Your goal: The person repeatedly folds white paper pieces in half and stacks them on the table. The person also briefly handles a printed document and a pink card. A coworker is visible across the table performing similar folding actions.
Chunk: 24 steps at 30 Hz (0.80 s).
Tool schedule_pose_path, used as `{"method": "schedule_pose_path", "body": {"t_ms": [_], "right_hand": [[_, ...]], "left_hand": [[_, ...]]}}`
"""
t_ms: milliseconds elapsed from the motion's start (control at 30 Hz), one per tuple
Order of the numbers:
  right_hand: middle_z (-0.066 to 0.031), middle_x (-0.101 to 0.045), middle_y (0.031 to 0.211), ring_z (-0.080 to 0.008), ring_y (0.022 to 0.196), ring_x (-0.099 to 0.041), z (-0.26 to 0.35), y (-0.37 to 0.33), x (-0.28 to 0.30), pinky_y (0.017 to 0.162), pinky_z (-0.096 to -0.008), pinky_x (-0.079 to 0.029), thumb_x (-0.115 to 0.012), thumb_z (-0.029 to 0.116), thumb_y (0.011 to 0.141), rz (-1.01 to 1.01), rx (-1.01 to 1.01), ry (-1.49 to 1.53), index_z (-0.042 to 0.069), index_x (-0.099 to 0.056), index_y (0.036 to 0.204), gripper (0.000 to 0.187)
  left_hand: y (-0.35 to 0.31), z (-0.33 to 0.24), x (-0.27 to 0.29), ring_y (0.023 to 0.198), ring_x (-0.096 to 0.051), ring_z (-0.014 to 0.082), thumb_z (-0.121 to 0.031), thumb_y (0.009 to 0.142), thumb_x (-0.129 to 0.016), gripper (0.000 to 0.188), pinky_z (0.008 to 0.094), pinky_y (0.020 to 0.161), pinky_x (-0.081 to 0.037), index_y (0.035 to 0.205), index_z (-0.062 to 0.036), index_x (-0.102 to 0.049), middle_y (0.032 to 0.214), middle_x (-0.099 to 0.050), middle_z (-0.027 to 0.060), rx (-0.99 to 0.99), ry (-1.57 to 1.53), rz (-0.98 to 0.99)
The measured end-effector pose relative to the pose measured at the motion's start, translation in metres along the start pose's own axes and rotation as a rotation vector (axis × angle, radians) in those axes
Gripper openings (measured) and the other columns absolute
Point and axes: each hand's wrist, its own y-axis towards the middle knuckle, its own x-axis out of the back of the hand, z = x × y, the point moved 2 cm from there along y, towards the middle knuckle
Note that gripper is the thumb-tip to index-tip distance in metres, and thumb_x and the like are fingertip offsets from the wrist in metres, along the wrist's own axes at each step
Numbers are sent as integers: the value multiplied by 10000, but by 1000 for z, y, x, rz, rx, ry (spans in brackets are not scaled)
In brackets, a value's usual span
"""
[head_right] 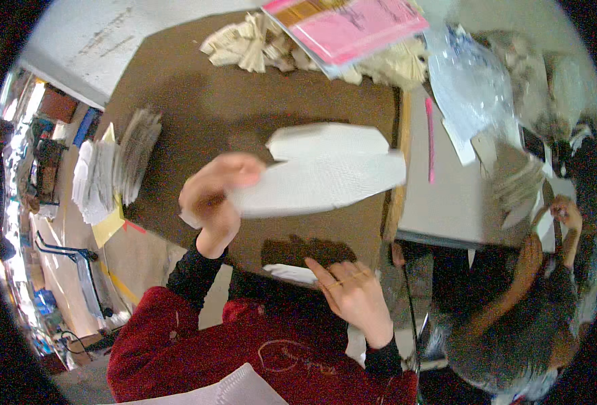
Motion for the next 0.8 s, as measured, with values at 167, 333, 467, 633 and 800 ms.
{"method": "schedule_pose_path", "body": {"t_ms": [167,333,467,633,800], "right_hand": [[19,-571,795,-158,732,-592,-6,-6,8,702,-336,-421,-719,99,738,-233,46,-46,190,-703,1237,507],[-8,-649,941,-191,774,-633,-25,6,8,725,-355,-436,-790,100,755,-268,-136,-78,217,-690,1243,511],[-41,-592,1264,-239,899,-615,-33,15,6,811,-406,-447,-776,244,803,-243,-247,-196,260,-666,1296,506],[-76,-659,1065,-281,946,-601,-43,12,3,914,-426,-426,-807,252,773,-228,-399,-174,127,-696,1190,450],[-49,-662,950,-263,910,-620,-34,-3,-9,850,-399,-455,-864,107,686,-482,-261,-55,125,-718,1058,400]], "left_hand": [[-62,38,-31,612,-618,81,-197,948,-663,230,223,554,-385,1010,6,-751,912,-748,53,1057,-407,308],[-87,46,-29,840,-657,159,-141,1016,-535,225,283,764,-490,1090,17,-679,958,-706,61,864,-176,624],[-85,45,-21,1086,-610,228,-93,1021,-487,220,327,930,-468,1146,23,-627,1201,-636,114,746,-138,729],[-84,35,-15,1335,-480,301,-43,965,-535,361,346,1100,-384,1324,-21,-562,1439,-520,131,448,195,715],[-88,17,-17,1389,-441,335,-89,884,-689,762,462,1195,-294,1551,-123,-323,1510,-473,113,254,200,650]]}}
